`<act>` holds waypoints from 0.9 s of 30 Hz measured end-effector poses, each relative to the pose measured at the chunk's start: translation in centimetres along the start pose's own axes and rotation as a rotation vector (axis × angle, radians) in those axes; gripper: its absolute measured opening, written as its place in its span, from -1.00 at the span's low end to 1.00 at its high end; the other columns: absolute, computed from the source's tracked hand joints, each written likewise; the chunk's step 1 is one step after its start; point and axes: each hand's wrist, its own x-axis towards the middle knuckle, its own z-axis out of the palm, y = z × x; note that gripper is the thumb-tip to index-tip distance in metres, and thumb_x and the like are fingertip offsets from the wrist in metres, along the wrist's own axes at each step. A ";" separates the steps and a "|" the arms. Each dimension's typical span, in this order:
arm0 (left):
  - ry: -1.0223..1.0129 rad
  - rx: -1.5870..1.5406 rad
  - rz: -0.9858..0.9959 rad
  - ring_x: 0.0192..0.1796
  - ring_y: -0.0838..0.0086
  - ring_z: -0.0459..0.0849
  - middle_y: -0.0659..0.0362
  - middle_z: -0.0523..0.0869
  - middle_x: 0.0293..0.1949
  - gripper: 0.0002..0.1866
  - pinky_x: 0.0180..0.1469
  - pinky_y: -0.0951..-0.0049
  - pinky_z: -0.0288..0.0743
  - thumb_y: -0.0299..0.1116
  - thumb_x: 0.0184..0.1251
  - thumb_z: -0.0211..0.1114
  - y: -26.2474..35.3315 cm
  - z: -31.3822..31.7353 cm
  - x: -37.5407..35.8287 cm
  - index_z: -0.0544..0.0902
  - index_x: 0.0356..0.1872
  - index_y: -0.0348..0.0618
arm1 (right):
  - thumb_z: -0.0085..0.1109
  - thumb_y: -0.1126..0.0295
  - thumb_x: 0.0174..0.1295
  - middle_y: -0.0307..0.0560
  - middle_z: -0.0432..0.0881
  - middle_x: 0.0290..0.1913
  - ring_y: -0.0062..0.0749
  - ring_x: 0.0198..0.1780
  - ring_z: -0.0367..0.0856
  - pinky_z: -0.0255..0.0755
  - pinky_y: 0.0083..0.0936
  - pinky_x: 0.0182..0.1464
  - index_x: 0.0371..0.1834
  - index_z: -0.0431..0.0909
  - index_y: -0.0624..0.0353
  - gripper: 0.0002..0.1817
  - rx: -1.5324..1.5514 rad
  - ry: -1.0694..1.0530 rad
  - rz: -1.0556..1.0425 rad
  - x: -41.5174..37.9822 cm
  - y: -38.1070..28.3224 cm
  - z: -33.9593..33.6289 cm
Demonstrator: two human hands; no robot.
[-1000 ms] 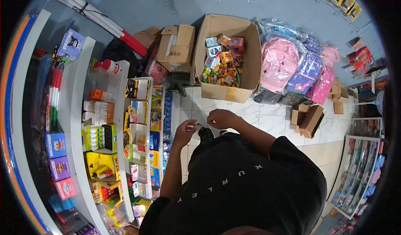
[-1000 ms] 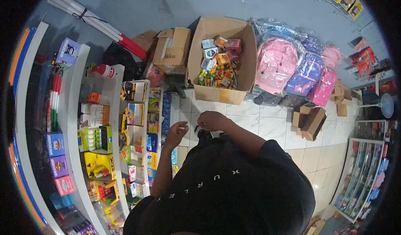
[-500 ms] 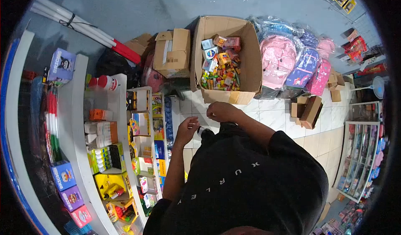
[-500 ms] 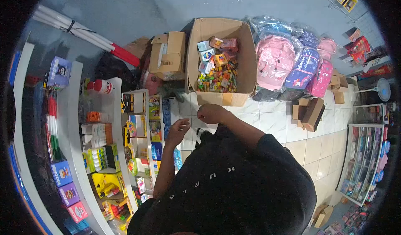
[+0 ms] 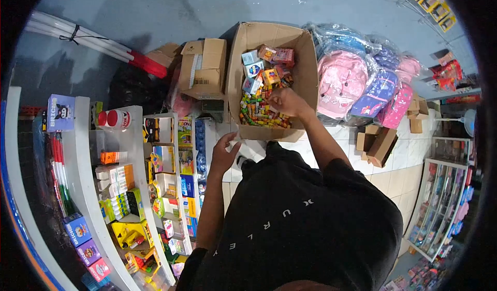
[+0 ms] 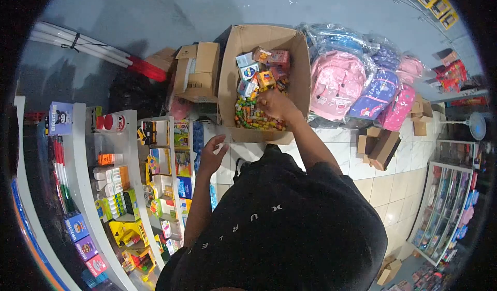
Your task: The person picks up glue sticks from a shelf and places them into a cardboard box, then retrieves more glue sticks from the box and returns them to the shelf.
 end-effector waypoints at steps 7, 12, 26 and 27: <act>0.057 0.113 0.026 0.39 0.07 0.41 -0.06 0.46 0.34 -0.52 0.40 0.16 0.29 -0.36 0.28 0.35 1.7 3.8 1.5 0.52 0.23 -0.15 | 0.29 0.38 0.19 0.06 0.73 -0.25 -0.12 -0.18 0.72 0.55 -0.26 -0.08 -0.20 0.71 0.22 -0.81 0.035 0.020 -0.108 5.0 8.7 1.6; 0.131 0.216 -0.015 0.46 0.07 0.31 -0.05 0.31 0.44 -0.46 0.44 0.13 0.23 -0.36 0.24 0.39 1.5 7.0 2.2 0.49 0.26 -0.13 | 0.26 0.31 0.29 -0.03 0.74 -0.24 -0.28 -0.17 0.73 0.57 -0.32 -0.11 -0.14 0.71 0.18 -0.80 0.122 -0.106 0.061 8.0 12.7 3.7; -0.019 0.251 -0.192 0.52 0.06 0.17 -0.07 0.06 0.54 -0.35 0.44 0.16 0.27 -0.32 0.30 0.35 2.2 8.9 3.7 0.37 0.42 0.02 | 0.19 0.23 0.35 -0.06 0.57 -0.39 -0.35 -0.45 0.53 0.48 -0.29 -0.35 -0.36 0.66 0.21 -0.73 -0.245 -0.421 0.444 10.4 33.0 17.9; -0.017 0.242 -0.195 0.53 0.06 0.15 -0.10 0.07 0.54 -0.37 0.45 0.19 0.24 -0.35 0.31 0.33 2.1 9.1 3.6 0.37 0.42 0.00 | 0.17 0.24 0.36 -0.07 0.54 -0.43 -0.37 -0.50 0.49 0.46 -0.29 -0.40 -0.40 0.64 0.20 -0.73 -0.453 -0.519 0.311 9.5 35.6 20.0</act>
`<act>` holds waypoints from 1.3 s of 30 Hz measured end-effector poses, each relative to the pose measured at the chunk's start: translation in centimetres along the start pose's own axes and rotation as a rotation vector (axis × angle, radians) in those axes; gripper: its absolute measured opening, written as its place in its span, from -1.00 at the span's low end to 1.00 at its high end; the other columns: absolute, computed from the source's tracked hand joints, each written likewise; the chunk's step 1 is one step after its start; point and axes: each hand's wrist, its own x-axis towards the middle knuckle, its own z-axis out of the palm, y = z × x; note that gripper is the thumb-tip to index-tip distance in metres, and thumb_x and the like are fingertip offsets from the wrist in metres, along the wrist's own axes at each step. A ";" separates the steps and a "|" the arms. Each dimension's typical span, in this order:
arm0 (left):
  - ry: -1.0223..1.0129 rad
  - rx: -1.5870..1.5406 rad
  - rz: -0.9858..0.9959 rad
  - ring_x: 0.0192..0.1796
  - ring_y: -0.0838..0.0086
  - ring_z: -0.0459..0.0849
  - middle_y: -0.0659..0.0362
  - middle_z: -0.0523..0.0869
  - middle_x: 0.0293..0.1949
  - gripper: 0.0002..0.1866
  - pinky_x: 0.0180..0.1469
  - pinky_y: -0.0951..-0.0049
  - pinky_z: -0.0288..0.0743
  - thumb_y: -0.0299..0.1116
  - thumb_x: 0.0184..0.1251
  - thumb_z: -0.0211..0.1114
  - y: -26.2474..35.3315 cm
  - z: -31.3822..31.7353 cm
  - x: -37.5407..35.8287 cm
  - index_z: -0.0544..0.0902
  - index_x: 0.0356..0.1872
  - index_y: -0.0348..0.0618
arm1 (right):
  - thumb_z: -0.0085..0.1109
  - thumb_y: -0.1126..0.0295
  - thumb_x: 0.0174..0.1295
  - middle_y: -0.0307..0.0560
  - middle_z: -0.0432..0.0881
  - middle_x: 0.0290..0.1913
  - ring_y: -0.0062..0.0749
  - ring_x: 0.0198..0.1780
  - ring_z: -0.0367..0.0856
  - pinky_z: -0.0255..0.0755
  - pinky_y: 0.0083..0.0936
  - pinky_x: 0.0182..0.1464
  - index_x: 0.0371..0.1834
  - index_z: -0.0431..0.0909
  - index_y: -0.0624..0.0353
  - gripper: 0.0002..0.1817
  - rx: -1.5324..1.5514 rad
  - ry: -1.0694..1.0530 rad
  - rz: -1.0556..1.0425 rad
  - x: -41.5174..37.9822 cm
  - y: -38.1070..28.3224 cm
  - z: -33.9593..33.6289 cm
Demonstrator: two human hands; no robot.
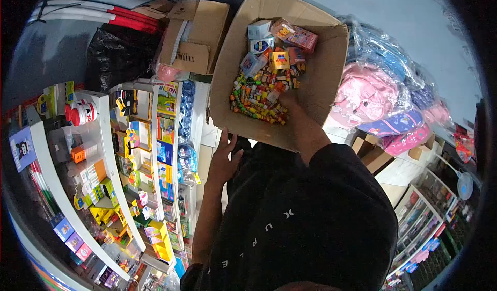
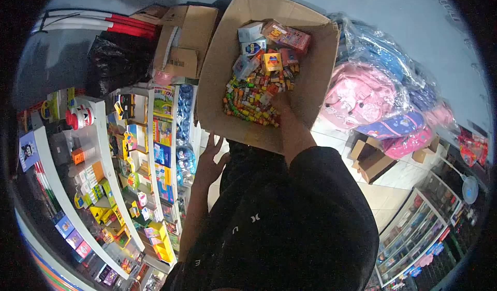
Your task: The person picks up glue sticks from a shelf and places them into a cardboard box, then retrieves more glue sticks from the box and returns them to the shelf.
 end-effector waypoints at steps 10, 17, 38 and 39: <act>0.002 -0.057 -0.083 0.54 0.07 0.14 -0.13 0.08 0.53 -0.38 0.44 0.18 0.28 -0.38 0.33 0.31 0.9 0.6 0.4 0.38 0.42 0.05 | 0.12 0.34 0.38 0.05 0.56 -0.16 -0.28 -0.26 0.57 0.51 -0.29 -0.27 0.03 0.45 0.30 -0.72 0.578 0.134 0.650 -5.7 -3.8 -0.6; 0.013 -0.011 -0.122 0.53 0.06 0.15 -0.12 0.07 0.53 -0.39 0.41 0.16 0.34 -0.40 0.32 0.32 0.6 1.1 0.0 0.39 0.41 0.05 | 0.11 0.39 0.38 0.07 0.54 -0.14 -0.25 -0.24 0.57 0.49 -0.30 -0.28 0.41 0.15 0.32 -0.41 0.230 -0.157 0.459 -1.0 -0.9 5.4; 0.008 -0.011 -0.106 0.51 0.08 0.18 -0.04 0.03 0.55 -0.39 0.41 0.13 0.33 -0.32 0.33 0.34 0.7 0.9 0.5 0.39 0.41 0.04 | 0.26 0.22 0.30 0.05 0.64 -0.13 -0.19 -0.29 0.66 0.59 -0.14 -0.18 0.06 0.52 0.25 -0.61 0.625 -0.196 0.431 -4.1 -1.2 -4.5; -0.003 -0.024 -0.116 0.53 0.08 0.14 -0.08 0.05 0.54 -0.41 0.42 0.15 0.30 -0.34 0.36 0.30 1.0 0.7 0.5 0.39 0.41 0.02 | 0.25 0.23 0.30 0.06 0.64 -0.13 -0.18 -0.27 0.67 0.59 -0.14 -0.17 0.07 0.51 0.24 -0.61 0.602 -0.201 0.412 -3.9 -1.0 -4.6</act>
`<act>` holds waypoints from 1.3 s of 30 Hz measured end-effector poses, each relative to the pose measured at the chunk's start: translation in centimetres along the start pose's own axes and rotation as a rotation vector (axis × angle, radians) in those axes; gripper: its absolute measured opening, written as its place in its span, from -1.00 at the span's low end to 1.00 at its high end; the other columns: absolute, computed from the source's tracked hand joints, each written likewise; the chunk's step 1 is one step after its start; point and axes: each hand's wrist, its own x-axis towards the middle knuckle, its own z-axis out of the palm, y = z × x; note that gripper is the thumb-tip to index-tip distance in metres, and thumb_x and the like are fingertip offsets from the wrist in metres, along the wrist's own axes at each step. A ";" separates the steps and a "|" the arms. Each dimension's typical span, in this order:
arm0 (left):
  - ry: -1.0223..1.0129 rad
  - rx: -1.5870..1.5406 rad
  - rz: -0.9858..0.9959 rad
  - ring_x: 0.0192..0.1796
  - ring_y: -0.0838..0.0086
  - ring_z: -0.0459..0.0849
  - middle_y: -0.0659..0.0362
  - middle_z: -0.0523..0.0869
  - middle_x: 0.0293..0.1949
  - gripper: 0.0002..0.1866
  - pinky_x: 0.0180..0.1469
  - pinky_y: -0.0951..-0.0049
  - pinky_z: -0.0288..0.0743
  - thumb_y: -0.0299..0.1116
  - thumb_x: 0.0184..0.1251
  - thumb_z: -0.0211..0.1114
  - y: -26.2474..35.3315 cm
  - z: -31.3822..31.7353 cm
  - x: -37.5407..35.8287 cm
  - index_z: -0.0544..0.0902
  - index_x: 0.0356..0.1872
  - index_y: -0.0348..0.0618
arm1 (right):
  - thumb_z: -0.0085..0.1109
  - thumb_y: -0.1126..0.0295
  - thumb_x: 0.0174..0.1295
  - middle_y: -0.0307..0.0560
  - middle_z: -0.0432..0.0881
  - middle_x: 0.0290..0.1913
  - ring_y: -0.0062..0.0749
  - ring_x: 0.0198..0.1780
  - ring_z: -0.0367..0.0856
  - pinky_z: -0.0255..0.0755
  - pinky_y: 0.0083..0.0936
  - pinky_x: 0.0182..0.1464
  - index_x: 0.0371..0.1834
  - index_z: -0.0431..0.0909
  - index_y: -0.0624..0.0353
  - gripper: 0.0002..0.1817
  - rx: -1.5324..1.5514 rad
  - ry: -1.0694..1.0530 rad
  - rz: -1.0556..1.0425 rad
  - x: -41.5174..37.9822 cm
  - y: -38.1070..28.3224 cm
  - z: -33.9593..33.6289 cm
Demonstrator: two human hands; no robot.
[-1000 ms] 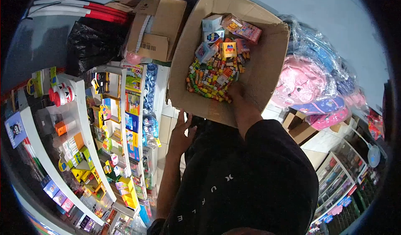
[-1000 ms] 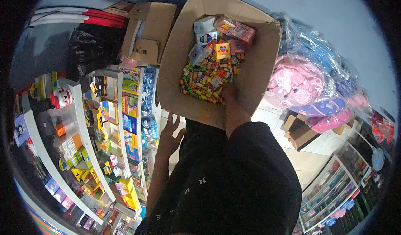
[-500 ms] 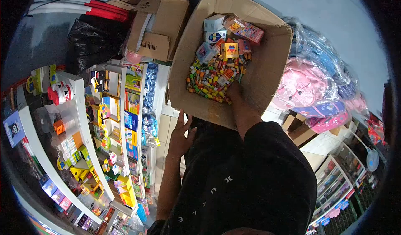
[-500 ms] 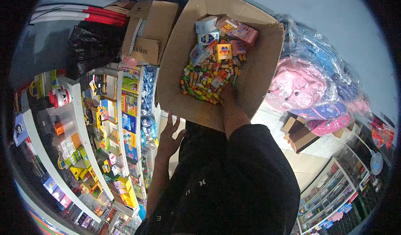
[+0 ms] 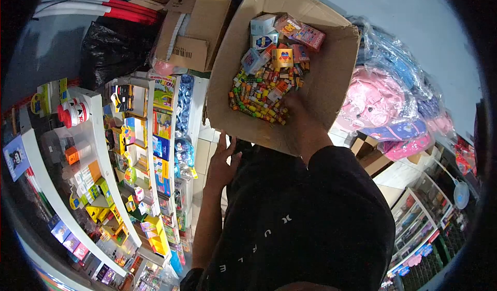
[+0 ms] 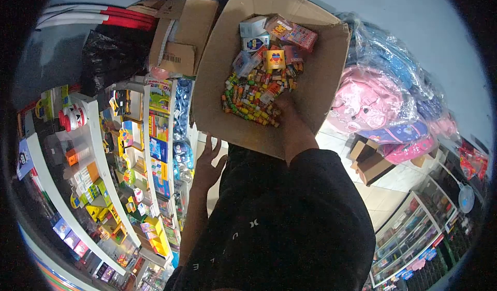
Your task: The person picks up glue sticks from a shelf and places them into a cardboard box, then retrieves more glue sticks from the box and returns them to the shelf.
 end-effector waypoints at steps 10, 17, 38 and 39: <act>-0.001 0.002 0.035 0.54 0.07 0.12 -0.10 0.08 0.53 -0.40 0.45 0.20 0.25 -0.39 0.34 0.31 -0.4 0.0 -0.1 0.39 0.41 0.04 | 0.13 0.34 0.33 0.10 0.66 -0.10 -0.13 -0.11 0.68 0.60 -0.16 -0.09 0.15 0.48 0.18 -0.65 -0.357 0.100 -0.090 -4.3 -0.6 1.9; 0.000 -0.030 0.031 0.52 0.06 0.17 -0.10 0.12 0.52 -0.40 0.44 0.21 0.25 -0.39 0.34 0.31 -0.3 0.5 0.2 0.40 0.41 0.02 | 0.11 0.30 0.36 0.08 0.63 0.01 -0.10 -0.06 0.66 0.57 -0.17 -0.05 0.22 0.46 0.19 -0.60 -0.225 0.381 -0.110 -2.4 1.8 6.9; 0.058 -0.019 0.044 0.52 0.09 0.16 -0.05 0.06 0.55 -0.41 0.43 0.16 0.29 -0.38 0.30 0.35 -0.7 0.7 0.5 0.44 0.37 0.03 | 0.10 0.26 0.40 0.07 0.63 0.00 -0.17 -0.13 0.66 0.60 -0.24 -0.08 -0.05 0.65 0.33 -0.68 -0.648 0.084 -0.307 -1.9 1.3 5.1; 0.056 -0.018 0.035 0.52 0.09 0.16 -0.05 0.06 0.55 -0.41 0.43 0.16 0.29 -0.38 0.30 0.35 -0.5 0.6 0.5 0.45 0.37 0.03 | 0.11 0.23 0.40 0.09 0.62 0.04 -0.14 -0.13 0.67 0.61 -0.24 -0.08 0.02 0.62 0.33 -0.64 -0.401 0.240 -0.216 -3.1 1.4 6.1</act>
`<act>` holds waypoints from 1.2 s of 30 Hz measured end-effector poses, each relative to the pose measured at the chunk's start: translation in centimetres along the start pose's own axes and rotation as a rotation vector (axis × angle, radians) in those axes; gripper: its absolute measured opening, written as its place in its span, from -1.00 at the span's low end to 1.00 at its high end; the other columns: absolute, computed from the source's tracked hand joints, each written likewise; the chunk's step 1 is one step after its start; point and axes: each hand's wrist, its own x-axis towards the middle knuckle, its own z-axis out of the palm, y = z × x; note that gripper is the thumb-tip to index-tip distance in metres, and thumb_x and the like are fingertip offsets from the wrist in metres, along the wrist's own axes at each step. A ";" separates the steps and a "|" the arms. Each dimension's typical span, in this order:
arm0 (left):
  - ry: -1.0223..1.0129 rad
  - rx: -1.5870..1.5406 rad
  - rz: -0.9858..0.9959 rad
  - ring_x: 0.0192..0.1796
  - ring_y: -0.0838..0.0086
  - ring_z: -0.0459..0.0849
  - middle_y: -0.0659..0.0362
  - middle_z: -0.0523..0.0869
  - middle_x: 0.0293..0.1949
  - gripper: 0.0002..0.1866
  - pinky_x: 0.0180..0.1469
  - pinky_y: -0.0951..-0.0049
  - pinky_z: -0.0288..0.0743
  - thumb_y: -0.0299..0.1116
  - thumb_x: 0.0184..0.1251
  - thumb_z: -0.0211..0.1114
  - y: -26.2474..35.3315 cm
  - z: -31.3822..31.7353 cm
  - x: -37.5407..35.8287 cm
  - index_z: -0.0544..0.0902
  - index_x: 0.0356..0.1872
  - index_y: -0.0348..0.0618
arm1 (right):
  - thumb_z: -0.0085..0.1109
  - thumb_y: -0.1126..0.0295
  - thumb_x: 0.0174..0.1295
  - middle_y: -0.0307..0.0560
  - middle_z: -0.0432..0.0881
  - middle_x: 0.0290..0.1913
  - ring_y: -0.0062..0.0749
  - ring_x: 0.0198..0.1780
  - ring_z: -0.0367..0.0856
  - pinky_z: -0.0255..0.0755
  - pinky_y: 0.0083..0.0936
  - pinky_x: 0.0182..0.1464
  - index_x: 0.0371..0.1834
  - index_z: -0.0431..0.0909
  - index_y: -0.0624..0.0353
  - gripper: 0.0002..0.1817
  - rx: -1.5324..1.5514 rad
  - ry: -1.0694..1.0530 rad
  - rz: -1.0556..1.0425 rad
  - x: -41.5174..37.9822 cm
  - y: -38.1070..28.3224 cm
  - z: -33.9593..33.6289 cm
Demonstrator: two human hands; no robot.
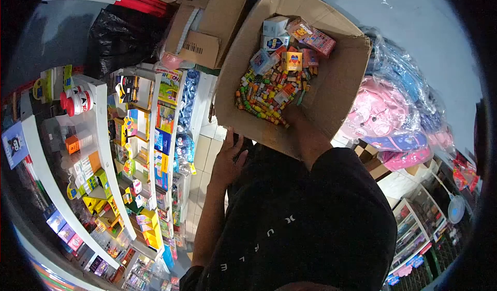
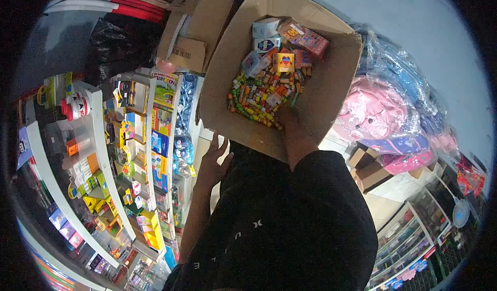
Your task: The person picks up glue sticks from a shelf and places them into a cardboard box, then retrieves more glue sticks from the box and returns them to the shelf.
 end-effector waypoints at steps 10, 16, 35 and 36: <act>-0.002 -0.021 0.007 0.52 0.08 0.20 -0.08 0.13 0.52 -0.45 0.43 0.21 0.30 -0.39 0.33 0.32 0.9 -0.4 0.3 0.45 0.35 -0.06 | 0.27 0.05 0.28 0.24 0.47 0.28 -0.05 0.12 0.61 0.60 -0.22 0.07 0.55 -0.06 0.24 -0.06 0.312 -0.324 0.173 10.0 6.5 -0.4; -0.013 -0.022 -0.016 0.52 0.08 0.20 -0.05 0.14 0.52 -0.46 0.42 0.20 0.31 -0.40 0.33 0.32 0.4 -0.3 0.3 0.47 0.34 -0.05 | 0.31 0.17 0.25 0.26 0.41 0.31 0.00 0.17 0.56 0.53 -0.19 0.14 0.58 -0.15 0.22 -0.01 0.250 -0.108 0.126 6.8 5.0 -1.3; -0.021 0.004 0.008 0.51 0.06 0.20 -0.07 0.15 0.52 -0.45 0.43 0.20 0.29 -0.42 0.32 0.31 0.3 -0.5 0.5 0.47 0.35 -0.05 | 0.24 0.43 0.24 -0.01 0.64 -0.23 -0.20 -0.18 0.63 0.54 -0.16 -0.11 0.00 0.52 0.31 -0.70 0.877 0.382 0.219 5.2 3.0 -0.3; -0.020 0.007 0.023 0.51 0.06 0.21 -0.07 0.14 0.52 -0.45 0.43 0.19 0.29 -0.40 0.32 0.31 -0.2 -0.4 0.4 0.46 0.35 -0.05 | 0.23 0.43 0.25 -0.02 0.64 -0.22 -0.21 -0.17 0.63 0.54 -0.17 -0.11 -0.03 0.55 0.30 -0.74 0.923 0.377 0.155 7.8 5.5 1.4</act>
